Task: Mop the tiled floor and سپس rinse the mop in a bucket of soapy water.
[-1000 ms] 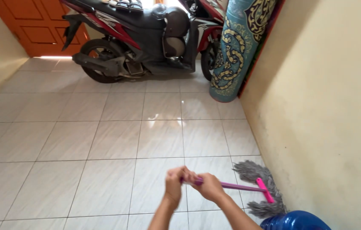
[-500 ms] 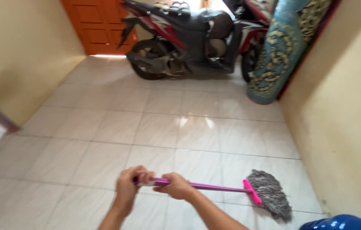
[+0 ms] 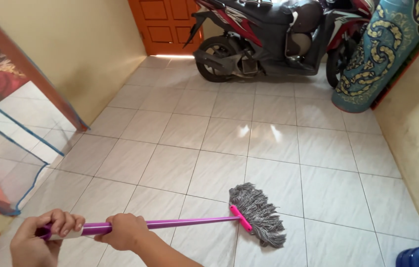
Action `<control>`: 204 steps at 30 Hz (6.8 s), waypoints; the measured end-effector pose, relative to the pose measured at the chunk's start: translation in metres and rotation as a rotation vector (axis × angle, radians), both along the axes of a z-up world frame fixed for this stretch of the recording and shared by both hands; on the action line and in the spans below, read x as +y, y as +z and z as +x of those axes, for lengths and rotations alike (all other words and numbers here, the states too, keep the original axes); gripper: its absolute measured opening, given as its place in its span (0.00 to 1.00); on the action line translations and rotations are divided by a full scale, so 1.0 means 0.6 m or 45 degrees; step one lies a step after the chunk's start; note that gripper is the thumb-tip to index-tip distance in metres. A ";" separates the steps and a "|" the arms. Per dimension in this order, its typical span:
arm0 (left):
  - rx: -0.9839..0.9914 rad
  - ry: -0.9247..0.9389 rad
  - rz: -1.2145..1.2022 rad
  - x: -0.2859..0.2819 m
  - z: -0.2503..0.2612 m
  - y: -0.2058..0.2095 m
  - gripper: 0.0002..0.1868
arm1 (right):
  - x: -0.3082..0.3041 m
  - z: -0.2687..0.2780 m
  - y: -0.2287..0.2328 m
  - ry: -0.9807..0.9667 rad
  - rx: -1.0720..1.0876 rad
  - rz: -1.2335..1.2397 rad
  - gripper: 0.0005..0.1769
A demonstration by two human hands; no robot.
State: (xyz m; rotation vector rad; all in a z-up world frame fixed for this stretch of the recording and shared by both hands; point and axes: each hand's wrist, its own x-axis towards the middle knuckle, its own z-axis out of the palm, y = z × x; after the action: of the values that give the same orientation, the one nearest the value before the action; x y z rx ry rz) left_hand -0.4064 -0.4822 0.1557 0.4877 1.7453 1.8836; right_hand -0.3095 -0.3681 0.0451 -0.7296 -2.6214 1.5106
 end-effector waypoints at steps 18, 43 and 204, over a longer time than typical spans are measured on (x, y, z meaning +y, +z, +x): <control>-0.324 -0.597 0.491 0.367 0.518 -0.242 0.20 | 0.330 0.586 -0.152 -0.507 -0.147 0.268 0.13; -0.237 -0.585 0.432 0.082 0.479 -0.327 0.21 | 0.068 0.564 -0.272 -0.610 0.097 0.201 0.19; -0.264 -0.869 0.293 -0.608 0.825 -0.288 0.18 | -0.583 0.954 -0.325 -0.606 -0.164 0.253 0.14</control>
State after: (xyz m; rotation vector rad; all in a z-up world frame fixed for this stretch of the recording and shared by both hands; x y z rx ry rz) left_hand 0.0883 -0.8469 -0.0171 0.8188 1.0435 1.5618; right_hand 0.2629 -0.7182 -0.1499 -1.3424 -2.3859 1.0871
